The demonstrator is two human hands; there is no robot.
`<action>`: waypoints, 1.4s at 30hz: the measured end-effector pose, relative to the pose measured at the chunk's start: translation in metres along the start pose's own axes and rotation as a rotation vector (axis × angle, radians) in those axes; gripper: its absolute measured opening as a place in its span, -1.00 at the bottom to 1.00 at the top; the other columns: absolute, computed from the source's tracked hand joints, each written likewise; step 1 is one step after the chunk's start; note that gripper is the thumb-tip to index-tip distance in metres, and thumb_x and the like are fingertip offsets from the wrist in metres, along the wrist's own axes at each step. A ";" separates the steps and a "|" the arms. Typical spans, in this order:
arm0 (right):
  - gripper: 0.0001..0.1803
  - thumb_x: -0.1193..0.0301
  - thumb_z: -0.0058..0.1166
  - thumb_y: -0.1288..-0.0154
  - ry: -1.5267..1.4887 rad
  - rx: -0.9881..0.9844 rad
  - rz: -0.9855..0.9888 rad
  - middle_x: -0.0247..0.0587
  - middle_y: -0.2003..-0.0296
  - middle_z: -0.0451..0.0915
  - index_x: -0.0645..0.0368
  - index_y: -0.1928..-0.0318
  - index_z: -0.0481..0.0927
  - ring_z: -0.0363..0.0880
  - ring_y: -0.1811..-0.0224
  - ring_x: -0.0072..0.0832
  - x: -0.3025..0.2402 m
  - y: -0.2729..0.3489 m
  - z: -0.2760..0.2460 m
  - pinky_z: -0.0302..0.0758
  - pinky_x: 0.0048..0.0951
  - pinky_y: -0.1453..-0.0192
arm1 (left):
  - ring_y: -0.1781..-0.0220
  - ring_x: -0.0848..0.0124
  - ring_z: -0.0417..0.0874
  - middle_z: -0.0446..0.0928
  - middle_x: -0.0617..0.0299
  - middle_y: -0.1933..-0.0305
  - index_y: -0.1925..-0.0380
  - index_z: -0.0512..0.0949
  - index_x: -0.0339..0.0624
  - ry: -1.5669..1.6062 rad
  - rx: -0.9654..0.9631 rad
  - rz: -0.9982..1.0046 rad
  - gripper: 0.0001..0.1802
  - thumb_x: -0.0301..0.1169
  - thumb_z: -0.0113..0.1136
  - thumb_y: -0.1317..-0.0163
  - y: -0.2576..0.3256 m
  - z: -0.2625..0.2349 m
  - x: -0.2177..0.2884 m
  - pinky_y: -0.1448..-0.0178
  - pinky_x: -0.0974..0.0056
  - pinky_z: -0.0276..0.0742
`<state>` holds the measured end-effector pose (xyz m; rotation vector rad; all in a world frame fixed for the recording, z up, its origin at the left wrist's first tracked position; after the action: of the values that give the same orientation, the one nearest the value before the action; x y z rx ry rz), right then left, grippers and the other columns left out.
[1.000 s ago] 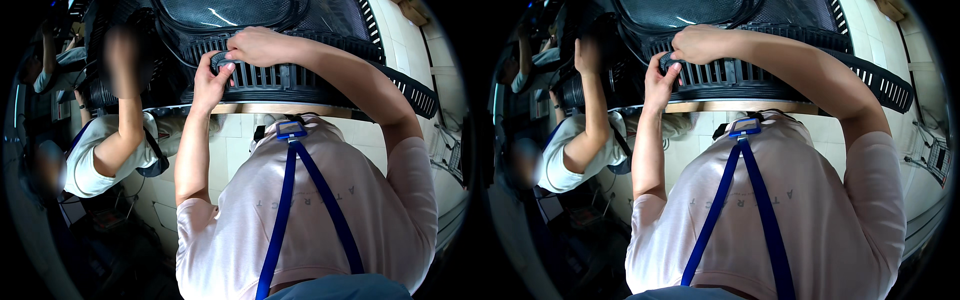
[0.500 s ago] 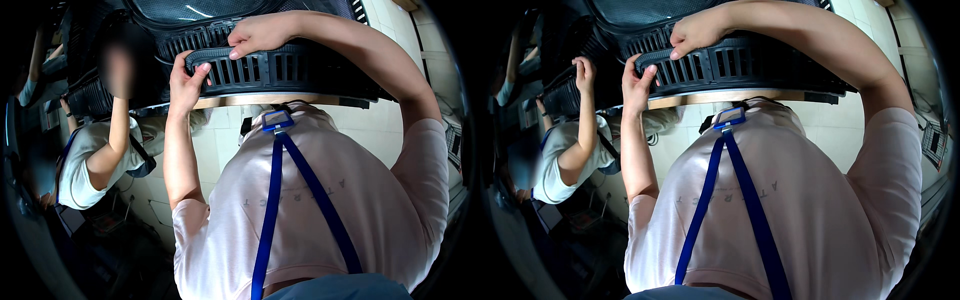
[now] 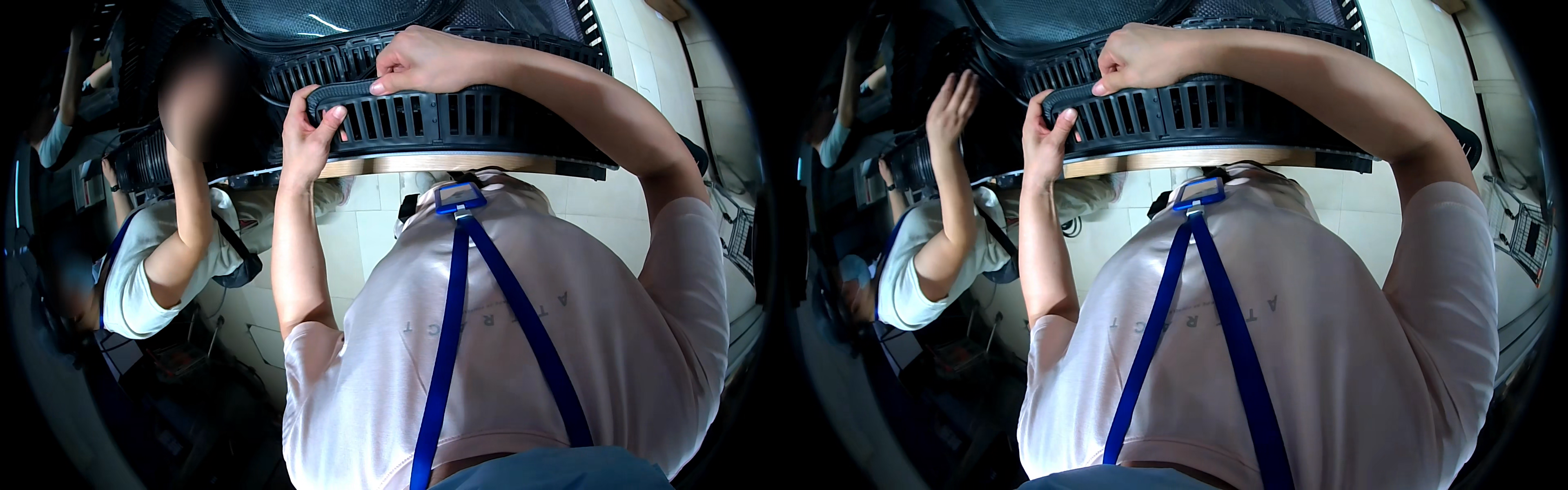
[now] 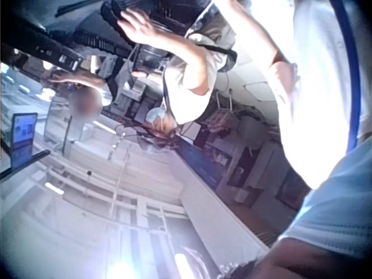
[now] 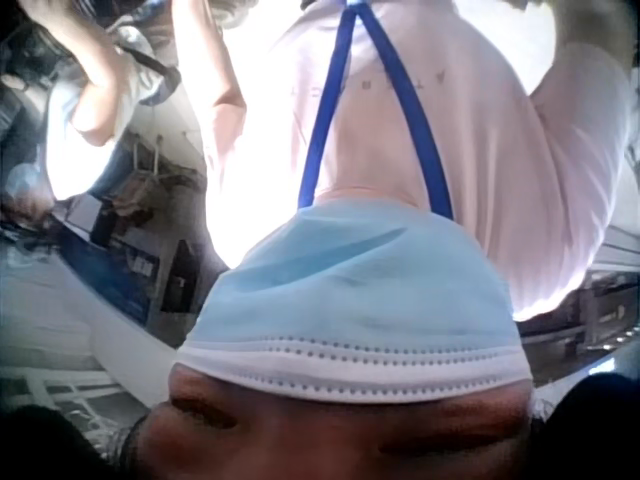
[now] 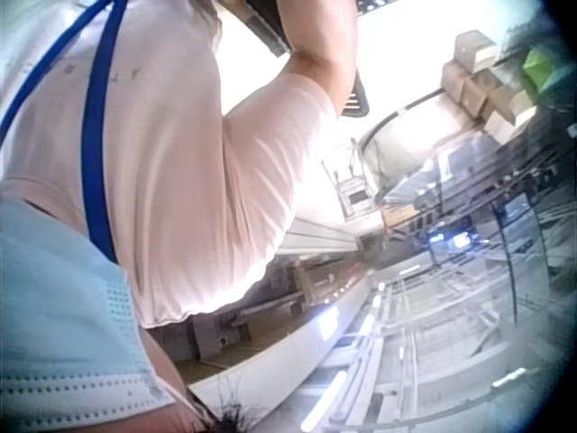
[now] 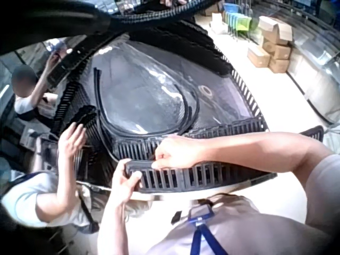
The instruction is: The person assembles long black plastic components onto the rim of a rounded retail display unit by hand, pressing them into place and joining sections together.
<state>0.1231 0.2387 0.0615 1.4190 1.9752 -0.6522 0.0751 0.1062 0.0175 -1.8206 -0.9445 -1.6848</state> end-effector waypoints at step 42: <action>-0.43 -0.22 -0.15 -0.20 0.969 0.350 0.057 -0.32 0.64 0.44 0.09 0.39 0.41 0.51 0.66 -0.44 -0.006 0.151 -0.027 0.43 -0.55 0.57 | -0.07 0.15 0.45 0.42 -0.03 -0.07 -0.14 0.39 -0.27 -0.951 -0.069 0.737 -0.47 -0.31 0.18 -0.18 0.026 0.051 0.069 -0.12 0.22 0.35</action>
<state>0.2632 0.2995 0.0784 2.2927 2.5852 -0.2890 0.1279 0.1385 0.0821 -2.6090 -0.3889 -0.3761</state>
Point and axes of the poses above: each hand's wrist, its own y-axis away from the middle knuckle, its own z-axis out of the palm, x = y × z, the point moved 10 cm from there along -y, towards the middle knuckle
